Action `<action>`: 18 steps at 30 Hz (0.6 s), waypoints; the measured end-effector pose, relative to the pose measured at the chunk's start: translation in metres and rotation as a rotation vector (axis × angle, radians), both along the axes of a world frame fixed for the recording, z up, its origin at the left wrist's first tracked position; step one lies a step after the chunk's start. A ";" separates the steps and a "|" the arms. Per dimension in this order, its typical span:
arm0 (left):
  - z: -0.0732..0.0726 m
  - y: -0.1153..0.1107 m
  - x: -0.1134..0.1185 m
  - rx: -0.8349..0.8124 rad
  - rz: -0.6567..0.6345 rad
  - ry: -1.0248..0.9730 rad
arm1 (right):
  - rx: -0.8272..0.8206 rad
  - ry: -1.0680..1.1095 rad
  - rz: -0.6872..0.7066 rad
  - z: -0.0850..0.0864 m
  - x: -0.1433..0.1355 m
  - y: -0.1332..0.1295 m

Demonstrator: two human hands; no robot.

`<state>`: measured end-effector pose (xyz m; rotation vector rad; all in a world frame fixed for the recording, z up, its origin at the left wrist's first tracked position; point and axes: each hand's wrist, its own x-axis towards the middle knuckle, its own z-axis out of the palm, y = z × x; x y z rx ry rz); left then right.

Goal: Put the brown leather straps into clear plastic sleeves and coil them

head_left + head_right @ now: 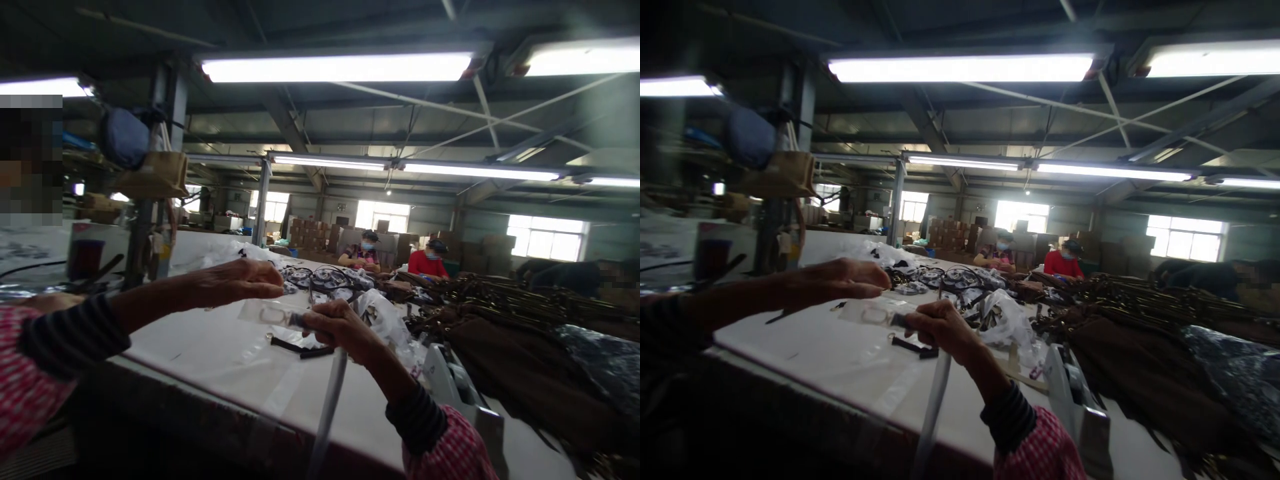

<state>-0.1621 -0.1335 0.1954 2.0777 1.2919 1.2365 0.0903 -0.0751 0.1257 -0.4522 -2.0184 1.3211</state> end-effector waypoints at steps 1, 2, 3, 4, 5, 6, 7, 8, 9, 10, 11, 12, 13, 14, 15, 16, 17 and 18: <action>0.001 0.001 0.007 -0.016 -0.042 0.039 | 0.013 -0.013 0.008 0.003 -0.002 -0.002; 0.002 0.001 0.014 -0.077 -0.104 0.121 | 0.025 -0.025 0.009 0.005 -0.004 -0.003; 0.002 0.002 0.021 -0.186 -0.182 0.216 | 0.035 -0.037 0.008 0.007 -0.006 -0.004; 0.001 0.002 0.026 -0.313 -0.250 0.266 | 0.041 -0.044 0.007 0.008 -0.007 -0.005; -0.001 0.002 0.029 -0.427 -0.304 0.285 | 0.040 -0.049 0.011 0.009 -0.007 -0.006; -0.004 0.002 0.031 -0.504 -0.336 0.275 | 0.034 -0.054 0.019 0.008 -0.007 -0.006; -0.007 0.001 0.032 -0.538 -0.347 0.239 | 0.027 -0.056 0.030 0.007 -0.006 -0.005; -0.011 0.000 0.031 -0.540 -0.346 0.189 | 0.022 -0.053 0.044 0.005 -0.004 -0.005; -0.014 -0.002 0.028 -0.533 -0.342 0.137 | 0.019 -0.041 0.055 0.002 -0.002 -0.003; -0.018 -0.005 0.025 -0.536 -0.339 0.091 | 0.016 -0.022 0.066 -0.001 0.001 -0.002; -0.021 -0.008 0.020 -0.550 -0.338 0.050 | 0.010 0.005 0.073 -0.005 0.004 0.001; -0.025 -0.012 0.016 -0.567 -0.335 0.005 | 0.001 0.046 0.069 -0.008 0.007 0.004; -0.028 -0.017 0.012 -0.581 -0.335 -0.047 | -0.009 0.089 0.058 -0.012 0.010 0.008; -0.031 -0.022 0.009 -0.594 -0.336 -0.109 | -0.022 0.126 0.035 -0.016 0.013 0.013; -0.035 -0.028 0.007 -0.606 -0.342 -0.178 | -0.031 0.163 0.000 -0.019 0.016 0.018; -0.037 -0.033 0.008 -0.619 -0.354 -0.246 | -0.031 0.200 -0.044 -0.022 0.017 0.023; -0.039 -0.038 0.011 -0.623 -0.369 -0.312 | -0.021 0.234 -0.089 -0.025 0.017 0.028; -0.040 -0.042 0.017 -0.614 -0.382 -0.375 | -0.007 0.267 -0.128 -0.028 0.014 0.031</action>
